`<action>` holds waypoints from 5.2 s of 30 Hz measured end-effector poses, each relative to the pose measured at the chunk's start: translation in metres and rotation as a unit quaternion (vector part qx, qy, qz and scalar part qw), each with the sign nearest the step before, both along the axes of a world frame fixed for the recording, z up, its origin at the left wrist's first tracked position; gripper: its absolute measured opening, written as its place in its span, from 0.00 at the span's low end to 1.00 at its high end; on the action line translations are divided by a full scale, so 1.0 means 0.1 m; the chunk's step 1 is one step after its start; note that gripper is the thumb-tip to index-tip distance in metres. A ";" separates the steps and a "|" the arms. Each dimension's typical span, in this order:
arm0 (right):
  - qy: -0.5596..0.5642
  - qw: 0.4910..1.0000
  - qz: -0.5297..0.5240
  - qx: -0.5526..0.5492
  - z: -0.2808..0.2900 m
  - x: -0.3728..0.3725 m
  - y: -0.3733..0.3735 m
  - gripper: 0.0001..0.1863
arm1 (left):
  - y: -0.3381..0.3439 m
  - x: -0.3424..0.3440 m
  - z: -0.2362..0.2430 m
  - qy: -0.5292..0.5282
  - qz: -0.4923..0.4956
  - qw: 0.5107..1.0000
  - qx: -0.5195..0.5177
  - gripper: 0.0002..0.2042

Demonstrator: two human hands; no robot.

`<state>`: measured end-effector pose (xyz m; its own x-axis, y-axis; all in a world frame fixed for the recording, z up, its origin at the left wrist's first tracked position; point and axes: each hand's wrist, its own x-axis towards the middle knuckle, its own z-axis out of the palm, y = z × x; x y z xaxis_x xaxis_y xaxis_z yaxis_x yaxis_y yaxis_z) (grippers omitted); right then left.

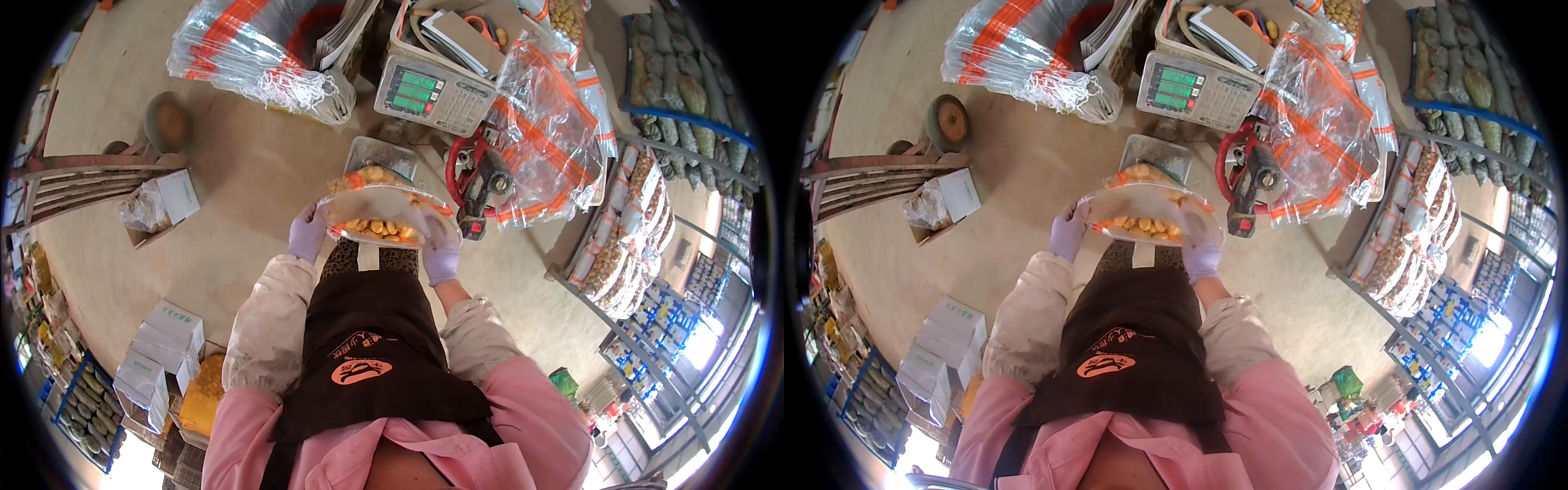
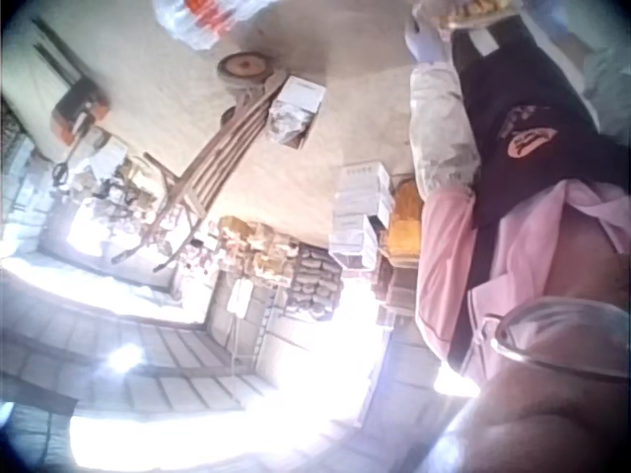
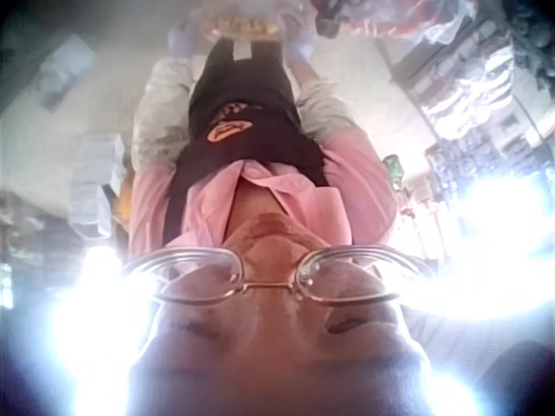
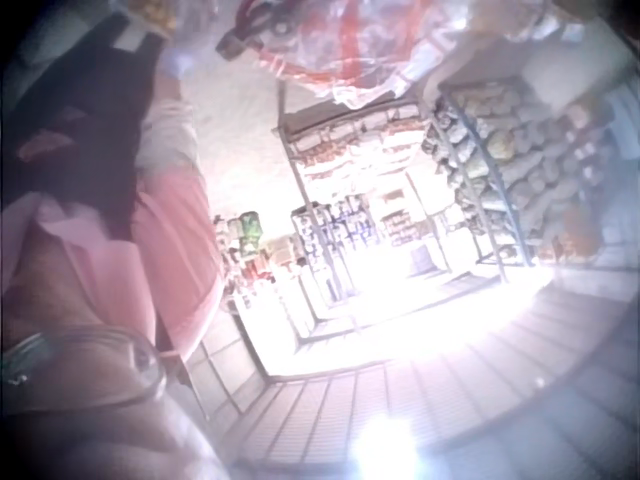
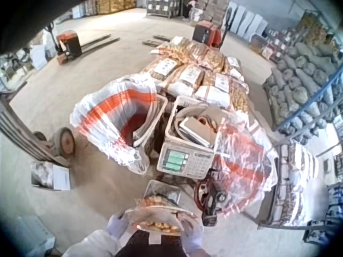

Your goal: The person sorts potatoes on a conveyor belt, places them into clear plastic bags, weighs the bags on a digital scale, and seals them with a handheld heat sealer. The sealed bags are then stacked on a nearby table.

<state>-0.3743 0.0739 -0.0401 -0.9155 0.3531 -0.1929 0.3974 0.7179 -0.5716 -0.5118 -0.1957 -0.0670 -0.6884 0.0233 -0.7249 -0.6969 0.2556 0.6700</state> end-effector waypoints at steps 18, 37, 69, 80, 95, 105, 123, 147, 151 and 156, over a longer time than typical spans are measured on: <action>-0.216 0.857 0.423 0.200 -0.23 -0.28 0.36 0.26 | 0.30 0.27 0.20 -0.027 0.030 0.999 0.020 0.16; -0.224 0.971 0.015 -0.082 0.45 -0.18 0.74 0.29 | -0.15 0.23 0.16 0.055 0.012 0.995 -0.081 0.17; -0.125 0.944 -0.231 -0.200 -0.92 -0.09 2.12 0.22 | 1.74 0.44 1.04 0.333 -0.572 0.713 -0.233 0.41; -0.079 0.907 -0.279 -0.304 0.48 0.70 0.99 0.19 | 2.11 0.44 0.52 0.423 -0.615 0.646 -0.162 0.12; -0.132 0.948 -0.211 -0.199 0.77 0.47 0.56 0.20 | 2.03 0.51 0.43 0.444 -0.601 0.658 -0.092 0.09; -0.057 0.993 -0.073 -0.079 0.68 0.38 0.61 0.16 | 2.03 0.53 0.44 0.305 -0.652 0.683 -0.125 0.15; -0.107 0.848 -0.346 -0.387 0.47 -0.01 0.21 0.09 | 0.01 -0.33 0.47 0.195 -0.499 0.816 -0.217 0.22; -0.020 0.917 -0.152 -0.368 0.06 -0.21 -1.07 0.10 | -0.31 -0.11 0.38 0.152 -0.218 0.964 0.015 0.08; -0.065 0.916 -0.129 -0.374 0.14 -0.30 -1.26 0.22 | -0.37 -0.05 0.37 0.183 -0.206 0.961 0.015 0.06; -0.083 0.950 -0.031 -0.300 0.26 -0.48 -1.47 0.17 | -0.43 0.08 0.47 0.198 -0.174 0.965 0.007 0.07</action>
<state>-0.4224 -0.0726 -0.0140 -0.8365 0.1860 -0.5154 0.5477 0.2553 -0.7968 -0.5041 -0.2388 -0.0204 -0.8597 0.3114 -0.4049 -0.2590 0.4175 0.8710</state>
